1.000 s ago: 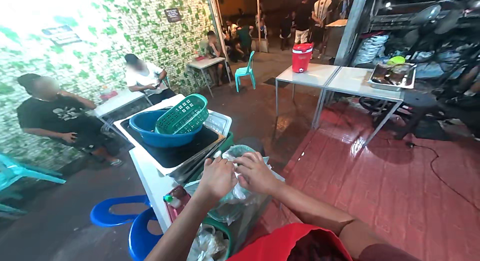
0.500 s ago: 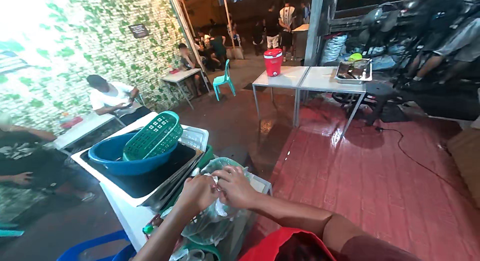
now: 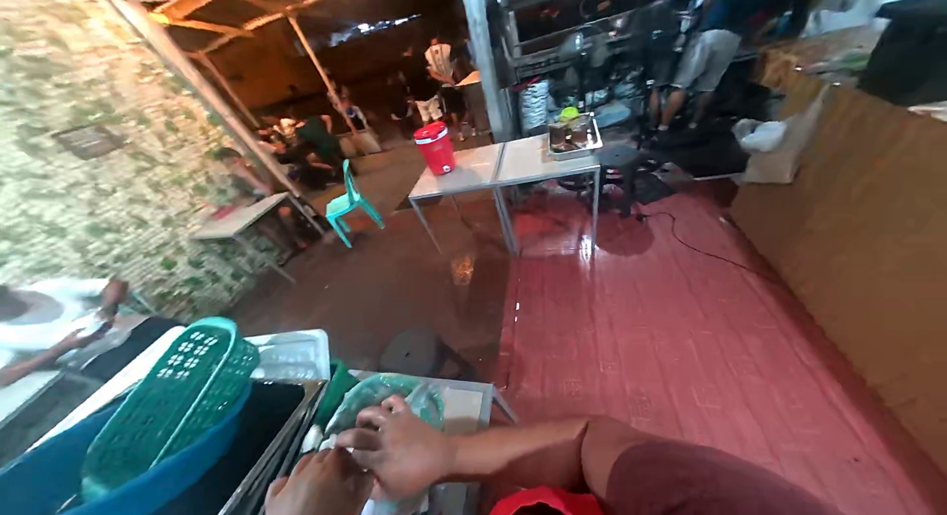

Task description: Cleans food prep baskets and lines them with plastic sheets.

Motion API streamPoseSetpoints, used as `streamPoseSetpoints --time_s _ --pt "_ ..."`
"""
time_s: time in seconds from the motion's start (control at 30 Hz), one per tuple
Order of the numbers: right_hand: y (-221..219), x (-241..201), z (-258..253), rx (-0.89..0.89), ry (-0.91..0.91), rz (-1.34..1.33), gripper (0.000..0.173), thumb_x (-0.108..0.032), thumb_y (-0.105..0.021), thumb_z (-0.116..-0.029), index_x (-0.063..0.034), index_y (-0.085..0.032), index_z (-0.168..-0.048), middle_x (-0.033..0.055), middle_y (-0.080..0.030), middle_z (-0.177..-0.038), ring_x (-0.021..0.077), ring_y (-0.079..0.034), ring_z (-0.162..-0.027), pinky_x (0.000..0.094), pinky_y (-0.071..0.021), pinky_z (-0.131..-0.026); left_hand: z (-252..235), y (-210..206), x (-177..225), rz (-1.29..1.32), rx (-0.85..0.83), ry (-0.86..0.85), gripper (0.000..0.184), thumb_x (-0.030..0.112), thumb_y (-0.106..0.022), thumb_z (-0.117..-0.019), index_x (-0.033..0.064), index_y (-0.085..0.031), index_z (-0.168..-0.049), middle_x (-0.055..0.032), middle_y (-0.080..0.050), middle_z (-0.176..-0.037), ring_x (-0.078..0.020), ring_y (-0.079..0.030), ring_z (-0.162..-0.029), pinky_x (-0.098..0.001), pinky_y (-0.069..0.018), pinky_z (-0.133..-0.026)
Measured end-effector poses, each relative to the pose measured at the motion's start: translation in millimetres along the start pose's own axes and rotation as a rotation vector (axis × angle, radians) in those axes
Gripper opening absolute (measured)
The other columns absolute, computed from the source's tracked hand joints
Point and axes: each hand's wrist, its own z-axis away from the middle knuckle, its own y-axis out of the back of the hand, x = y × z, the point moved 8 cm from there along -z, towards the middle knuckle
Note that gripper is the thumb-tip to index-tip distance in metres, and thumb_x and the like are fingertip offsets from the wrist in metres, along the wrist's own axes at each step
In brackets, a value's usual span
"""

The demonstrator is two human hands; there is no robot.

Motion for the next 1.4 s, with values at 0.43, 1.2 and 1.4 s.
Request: streamPoseSetpoints --time_s 0.43,1.2,1.4 --pt "10 -14 -4 0.186 0.071 0.003 0.027 -0.016 -0.078 -0.0805 -0.0052 -0.080 -0.105 0.0082 -0.071 -0.130 0.0372 -0.059 -0.127 0.0613 -0.0456 -0.098 0 -5 -35 0.357 -0.071 0.105 0.028 0.023 -0.069 -0.0941 -0.0033 -0.072 -0.102 -0.0256 -0.071 -0.099 -0.0454 -0.067 -0.099 -0.0699 -0.0476 -0.088" --pt "17 17 24 0.203 0.046 -0.192 0.009 -0.016 -0.073 -0.0825 -0.0073 -0.075 -0.082 0.0083 -0.072 -0.124 0.0363 -0.059 -0.126 0.0583 -0.0456 -0.104 17 -14 -11 0.420 0.175 -0.039 0.017 0.020 -0.067 -0.0906 0.0047 -0.072 -0.085 -0.0112 -0.071 -0.090 -0.0309 -0.066 -0.095 -0.0572 -0.0465 -0.085" --pt "18 -10 14 0.008 0.118 0.096 0.011 -0.015 -0.068 -0.0901 -0.0094 -0.078 -0.091 0.0003 -0.068 -0.136 0.0330 -0.054 -0.136 0.0709 -0.0349 -0.108 9 -13 -18 0.473 0.023 0.052 0.020 0.021 -0.065 -0.0941 0.0047 -0.073 -0.085 -0.0120 -0.069 -0.088 -0.0301 -0.066 -0.091 -0.0575 -0.0498 -0.082"
